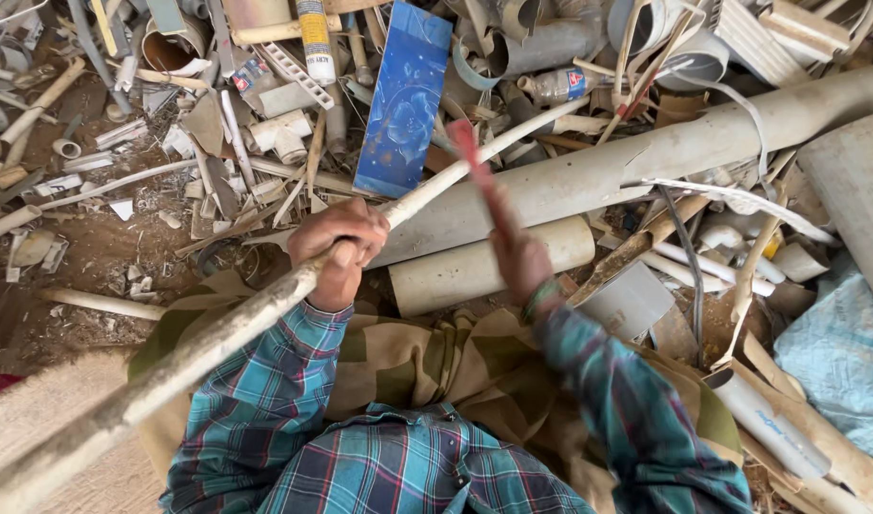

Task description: The person saws a white PVC pipe with a small hand saw while sitting among a collection of scrap plumbing materials.

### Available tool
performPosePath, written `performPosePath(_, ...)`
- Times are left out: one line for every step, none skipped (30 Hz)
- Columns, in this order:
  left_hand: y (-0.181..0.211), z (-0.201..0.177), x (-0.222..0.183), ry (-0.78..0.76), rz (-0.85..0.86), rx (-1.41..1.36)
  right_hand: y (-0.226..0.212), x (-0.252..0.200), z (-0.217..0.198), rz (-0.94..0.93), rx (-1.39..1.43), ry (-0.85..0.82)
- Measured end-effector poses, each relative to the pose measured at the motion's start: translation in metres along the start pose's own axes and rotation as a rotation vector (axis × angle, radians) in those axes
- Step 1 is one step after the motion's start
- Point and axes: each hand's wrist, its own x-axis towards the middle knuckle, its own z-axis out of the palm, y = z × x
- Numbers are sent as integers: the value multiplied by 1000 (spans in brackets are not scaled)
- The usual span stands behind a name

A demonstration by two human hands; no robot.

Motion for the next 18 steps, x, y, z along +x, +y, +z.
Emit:
performPosePath(-6,0,1,-6,30,12,24,15,5,144,80,-35)
performPosePath(-13,2,5,-18,59,22,46,26,5,294,-121,-156)
performPosePath(-16,4,8,-29,88,33,62,34,4,442,-322,-275)
performPosePath(-9,5,5,-24,48,50,65,31,9,310,-309,-219)
performPosePath(5,6,-2,-19,7,67,62,29,16,179,-295,-162)
performPosePath(11,9,-1,-24,-33,76,57,27,14,55,-285,-96)
performPosePath(11,10,7,3,-19,37,40,15,16,84,-80,-100)
performPosePath(13,11,10,40,-15,-6,13,-10,23,119,123,-114)
performPosePath(14,13,12,77,-12,-48,-11,-30,27,14,194,-40)
performPosePath(17,15,12,103,-30,-50,-25,-42,30,-91,263,39)
performPosePath(23,15,11,129,-49,-53,-23,-43,32,-129,200,86)
performPosePath(25,15,10,156,-63,-53,-12,-40,38,-172,137,129)
performPosePath(24,15,9,178,-71,-52,7,-39,49,-214,72,172)
performPosePath(21,13,9,202,-70,-44,35,-24,64,13,0,65)
performPosePath(17,12,9,226,-69,-37,65,-7,76,240,-70,-44)
performPosePath(12,12,8,200,-21,-26,98,6,74,346,-143,-90)
performPosePath(5,14,8,173,27,-15,119,12,70,452,-216,-136)
performPosePath(1,14,8,148,77,-4,120,11,72,347,-152,-74)
